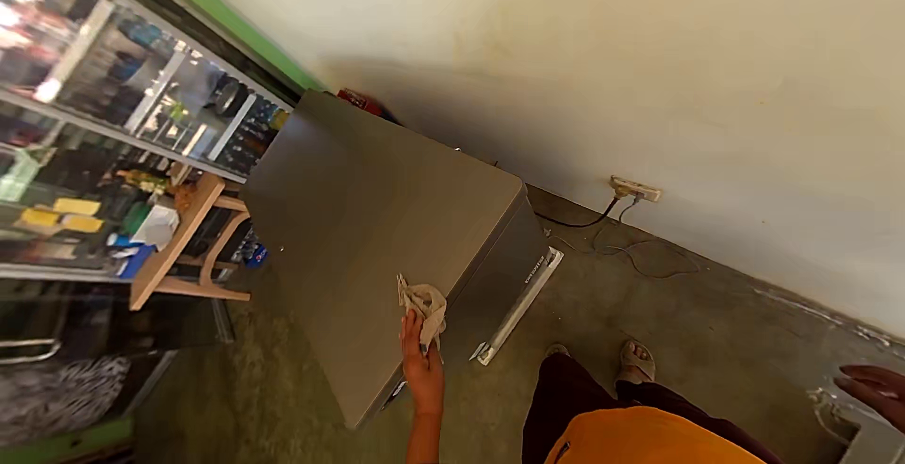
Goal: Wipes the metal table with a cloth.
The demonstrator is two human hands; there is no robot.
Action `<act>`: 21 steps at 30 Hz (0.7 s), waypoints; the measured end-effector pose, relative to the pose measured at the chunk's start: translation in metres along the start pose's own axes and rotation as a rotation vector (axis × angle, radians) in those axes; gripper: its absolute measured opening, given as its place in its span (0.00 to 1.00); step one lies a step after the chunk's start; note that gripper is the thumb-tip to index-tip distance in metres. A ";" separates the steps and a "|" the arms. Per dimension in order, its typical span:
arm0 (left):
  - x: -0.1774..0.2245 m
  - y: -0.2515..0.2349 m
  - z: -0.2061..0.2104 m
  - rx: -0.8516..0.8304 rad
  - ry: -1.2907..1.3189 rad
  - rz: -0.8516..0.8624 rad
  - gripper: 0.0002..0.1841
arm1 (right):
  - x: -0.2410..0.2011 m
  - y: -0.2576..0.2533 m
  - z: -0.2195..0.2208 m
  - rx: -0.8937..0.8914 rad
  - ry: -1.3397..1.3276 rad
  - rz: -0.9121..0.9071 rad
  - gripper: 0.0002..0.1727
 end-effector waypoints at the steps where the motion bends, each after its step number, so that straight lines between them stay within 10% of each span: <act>1: 0.007 0.015 -0.006 0.131 0.198 -0.165 0.21 | -0.050 -0.004 -0.008 -0.012 0.026 -0.132 0.26; 5: 0.077 0.026 0.033 0.372 0.876 -0.659 0.13 | -0.258 0.013 0.039 -0.215 -0.062 -0.724 0.36; 7: 0.117 0.013 0.068 0.121 0.984 -0.503 0.19 | -0.334 0.032 0.091 -0.408 -0.161 -0.860 0.47; 9: 0.146 0.002 0.085 -0.151 0.913 -0.137 0.39 | -0.382 0.051 0.134 -0.567 -0.463 -0.801 0.38; 13: 0.116 -0.012 0.019 0.087 0.525 0.107 0.34 | -0.449 0.072 0.139 -0.686 -0.776 -0.602 0.09; 17: 0.017 -0.016 -0.046 0.483 0.268 -0.115 0.32 | -0.520 0.057 0.093 -0.175 0.036 -1.102 0.24; 21: -0.032 -0.026 -0.037 0.542 -0.068 -0.262 0.27 | -0.536 -0.023 0.132 0.054 0.733 -1.142 0.45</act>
Point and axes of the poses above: each hand's wrist, its own y-axis away from the middle knuckle, its own z-axis out of the palm, x = y × z, the point moved 7 cm from there along -y, towards the middle knuckle, and after that the axes turned 11 degrees about -x, right-handed, at the moved point
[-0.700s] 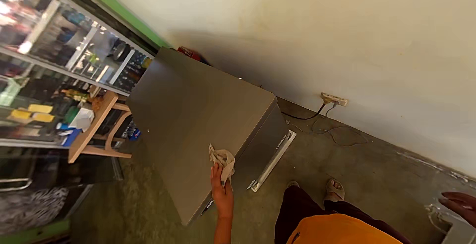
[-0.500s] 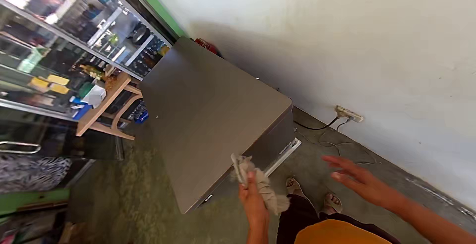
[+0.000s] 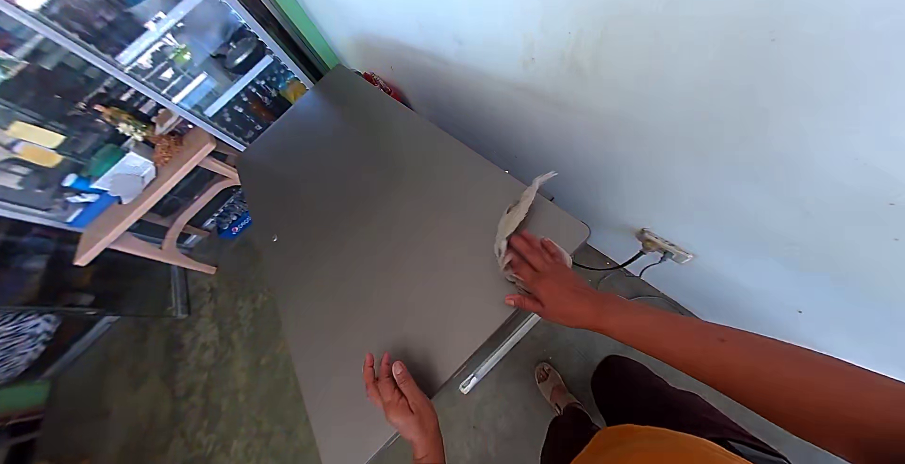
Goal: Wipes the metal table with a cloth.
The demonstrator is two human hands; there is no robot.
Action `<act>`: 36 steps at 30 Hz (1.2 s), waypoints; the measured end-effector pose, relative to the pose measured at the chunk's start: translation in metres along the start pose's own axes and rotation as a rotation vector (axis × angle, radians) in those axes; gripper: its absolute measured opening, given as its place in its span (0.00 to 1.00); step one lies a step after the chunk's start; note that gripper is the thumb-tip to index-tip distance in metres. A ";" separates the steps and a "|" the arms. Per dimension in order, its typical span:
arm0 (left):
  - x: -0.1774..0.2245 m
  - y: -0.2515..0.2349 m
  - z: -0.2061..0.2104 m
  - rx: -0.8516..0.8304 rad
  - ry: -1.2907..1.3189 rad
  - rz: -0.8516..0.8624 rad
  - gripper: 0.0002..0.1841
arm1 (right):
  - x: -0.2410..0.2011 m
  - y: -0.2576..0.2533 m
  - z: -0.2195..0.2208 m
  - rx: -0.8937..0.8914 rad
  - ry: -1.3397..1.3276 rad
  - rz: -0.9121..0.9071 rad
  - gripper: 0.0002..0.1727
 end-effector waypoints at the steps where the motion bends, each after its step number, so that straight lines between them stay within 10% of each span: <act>1: -0.002 0.001 0.005 0.000 -0.065 0.000 0.26 | 0.004 -0.008 0.012 0.024 0.109 -0.051 0.42; 6: 0.000 -0.003 0.012 0.024 -0.270 -0.106 0.25 | 0.043 -0.072 -0.020 -0.289 0.064 -0.017 0.32; 10: 0.000 -0.006 0.017 0.009 -0.411 -0.168 0.24 | 0.088 -0.164 -0.054 -0.130 0.135 0.128 0.38; 17: -0.004 -0.003 0.015 0.012 -0.494 -0.255 0.23 | -0.037 -0.059 0.031 -0.579 -0.069 -0.678 0.28; 25: -0.005 -0.003 0.022 0.006 -0.518 -0.230 0.27 | 0.108 -0.239 -0.074 -0.305 0.126 -0.164 0.29; 31: -0.006 -0.005 0.021 0.064 -0.534 -0.254 0.27 | 0.000 -0.143 0.010 -0.483 0.043 -0.665 0.27; 36: -0.007 -0.005 0.018 0.114 -0.536 -0.274 0.23 | 0.084 -0.244 -0.036 -0.140 0.083 -0.577 0.35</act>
Point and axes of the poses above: each hand's wrist, its own y-axis away from the middle knuckle, its own z-axis out of the palm, x = y × z, the point moved 7 cm from there along -y, towards the middle knuckle, and after that the axes turned 11 degrees about -x, right-handed, at the moved point
